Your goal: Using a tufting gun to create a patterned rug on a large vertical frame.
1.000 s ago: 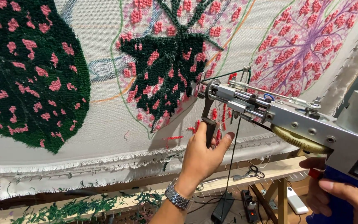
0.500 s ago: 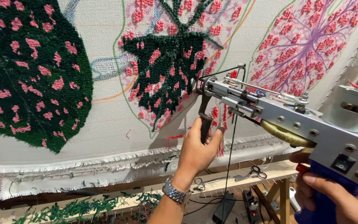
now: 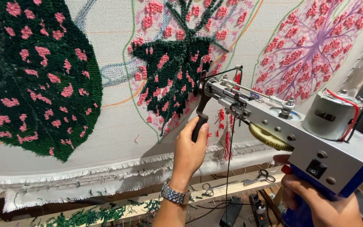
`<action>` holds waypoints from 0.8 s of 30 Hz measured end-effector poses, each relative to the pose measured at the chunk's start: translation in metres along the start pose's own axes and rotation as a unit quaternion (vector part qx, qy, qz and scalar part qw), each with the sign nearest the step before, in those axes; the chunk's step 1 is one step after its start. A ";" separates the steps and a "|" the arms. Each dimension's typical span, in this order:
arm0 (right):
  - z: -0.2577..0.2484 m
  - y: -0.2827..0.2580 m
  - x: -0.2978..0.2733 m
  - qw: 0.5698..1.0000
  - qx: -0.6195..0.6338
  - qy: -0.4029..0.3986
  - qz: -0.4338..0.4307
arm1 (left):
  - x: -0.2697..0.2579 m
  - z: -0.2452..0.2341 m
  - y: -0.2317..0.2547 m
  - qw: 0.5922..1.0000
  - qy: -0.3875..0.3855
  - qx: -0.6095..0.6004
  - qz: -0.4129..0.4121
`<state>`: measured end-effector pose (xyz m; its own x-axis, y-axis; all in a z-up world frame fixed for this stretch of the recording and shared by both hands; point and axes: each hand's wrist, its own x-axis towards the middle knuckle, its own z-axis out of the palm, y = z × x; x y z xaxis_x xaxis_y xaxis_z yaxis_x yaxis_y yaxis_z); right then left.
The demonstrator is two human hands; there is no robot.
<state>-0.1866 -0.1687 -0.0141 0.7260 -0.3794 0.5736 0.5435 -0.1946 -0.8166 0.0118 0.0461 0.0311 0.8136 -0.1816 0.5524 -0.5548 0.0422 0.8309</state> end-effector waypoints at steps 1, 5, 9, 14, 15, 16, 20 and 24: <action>-0.001 0.004 -0.001 1.000 -0.001 0.002 -0.001 | 0.001 -0.001 0.000 1.000 -0.002 -0.001 0.001; 0.010 0.001 -0.002 0.995 0.000 0.057 0.079 | 0.003 -0.005 -0.002 1.000 -0.004 -0.002 0.009; 0.020 -0.007 -0.001 0.994 0.024 0.076 0.070 | 0.005 -0.006 -0.006 1.000 -0.004 -0.010 0.011; 0.009 0.002 -0.003 0.993 0.042 0.063 0.086 | 0.004 -0.005 -0.004 1.000 0.010 -0.009 0.019; 0.011 -0.002 -0.001 0.994 0.045 0.056 0.086 | 0.005 -0.005 -0.002 1.000 0.016 -0.005 0.017; 0.016 -0.009 0.002 0.994 0.044 0.056 0.087 | 0.006 -0.005 -0.001 1.000 0.016 -0.006 0.016; 0.023 -0.023 0.004 0.999 -0.027 0.010 -0.030 | 0.004 -0.003 0.000 0.998 0.043 0.004 0.040; -0.001 -0.005 0.000 0.999 -0.017 0.026 -0.018 | 0.002 0.008 -0.012 0.991 0.045 -0.043 0.115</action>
<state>-0.1897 -0.1689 -0.0095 0.6832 -0.4182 0.5986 0.5531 -0.2390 -0.7981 0.0184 0.0378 0.0217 0.6820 -0.0692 0.7280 -0.7133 0.1567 0.6831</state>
